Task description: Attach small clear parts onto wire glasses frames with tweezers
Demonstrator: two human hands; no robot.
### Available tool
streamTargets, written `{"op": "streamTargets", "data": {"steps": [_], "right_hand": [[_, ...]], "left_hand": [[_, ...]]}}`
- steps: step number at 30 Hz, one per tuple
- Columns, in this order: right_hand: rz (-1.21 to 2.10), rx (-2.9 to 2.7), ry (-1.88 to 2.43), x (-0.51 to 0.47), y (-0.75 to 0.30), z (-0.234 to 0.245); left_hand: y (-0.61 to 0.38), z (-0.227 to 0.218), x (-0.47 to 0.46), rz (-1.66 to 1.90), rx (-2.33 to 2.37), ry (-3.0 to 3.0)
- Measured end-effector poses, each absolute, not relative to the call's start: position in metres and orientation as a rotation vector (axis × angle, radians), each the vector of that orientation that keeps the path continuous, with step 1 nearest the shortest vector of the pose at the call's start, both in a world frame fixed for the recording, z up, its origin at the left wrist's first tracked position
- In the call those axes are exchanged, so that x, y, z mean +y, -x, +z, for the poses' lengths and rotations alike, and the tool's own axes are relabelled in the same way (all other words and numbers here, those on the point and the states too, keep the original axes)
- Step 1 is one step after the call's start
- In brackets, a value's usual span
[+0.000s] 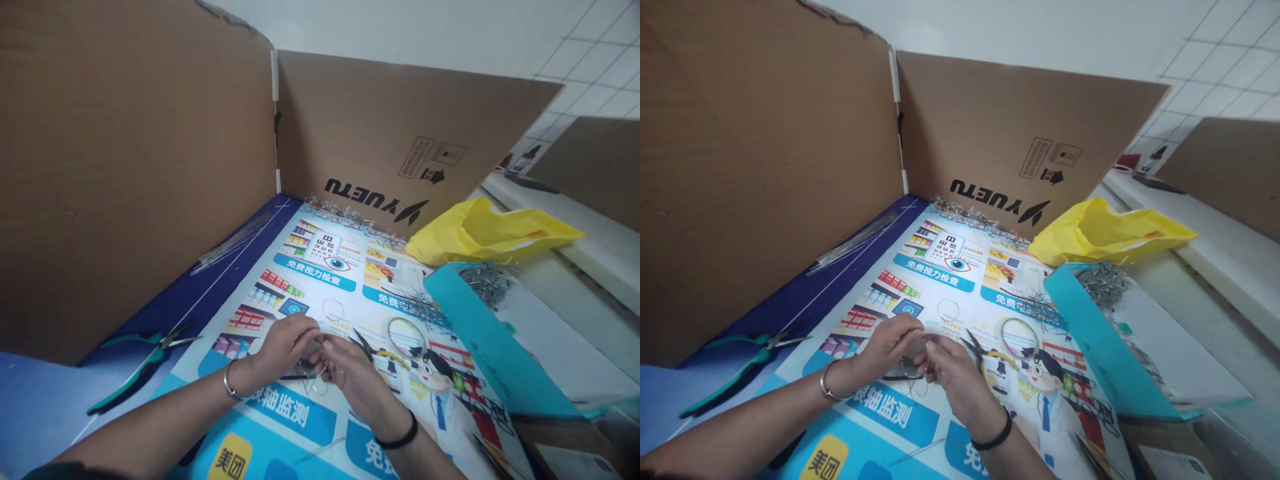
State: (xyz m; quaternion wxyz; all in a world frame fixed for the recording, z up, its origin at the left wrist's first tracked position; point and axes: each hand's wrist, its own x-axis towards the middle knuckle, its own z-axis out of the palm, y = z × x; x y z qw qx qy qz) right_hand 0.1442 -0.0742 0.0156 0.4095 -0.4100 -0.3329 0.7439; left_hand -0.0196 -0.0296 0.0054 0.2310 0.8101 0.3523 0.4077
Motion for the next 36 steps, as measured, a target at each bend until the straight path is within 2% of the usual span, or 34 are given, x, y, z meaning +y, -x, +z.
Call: {"op": "streamTargets", "data": {"steps": [6,15,22,28,36], "right_hand": [[1.547,-0.903,1.09,-0.074,-0.147,-0.002],[1.332,-1.198,1.189,-0.076,-0.149,-0.008],[1.324,-1.219,1.217,-0.077,-0.148,-0.013],[1.397,-0.995,1.192,-0.075,-0.152,-0.016],[1.376,-0.952,1.19,-0.074,-0.157,-0.017]], "left_hand": [[0.016,0.005,-0.031,1.002,0.976,-2.106],[0.012,0.006,-0.031,0.878,1.006,-1.493],[0.005,0.003,-0.028,0.782,0.932,-1.122],[0.012,0.004,-0.023,0.733,0.797,-1.094],[0.014,0.006,-0.024,0.728,0.87,-1.226]]}}
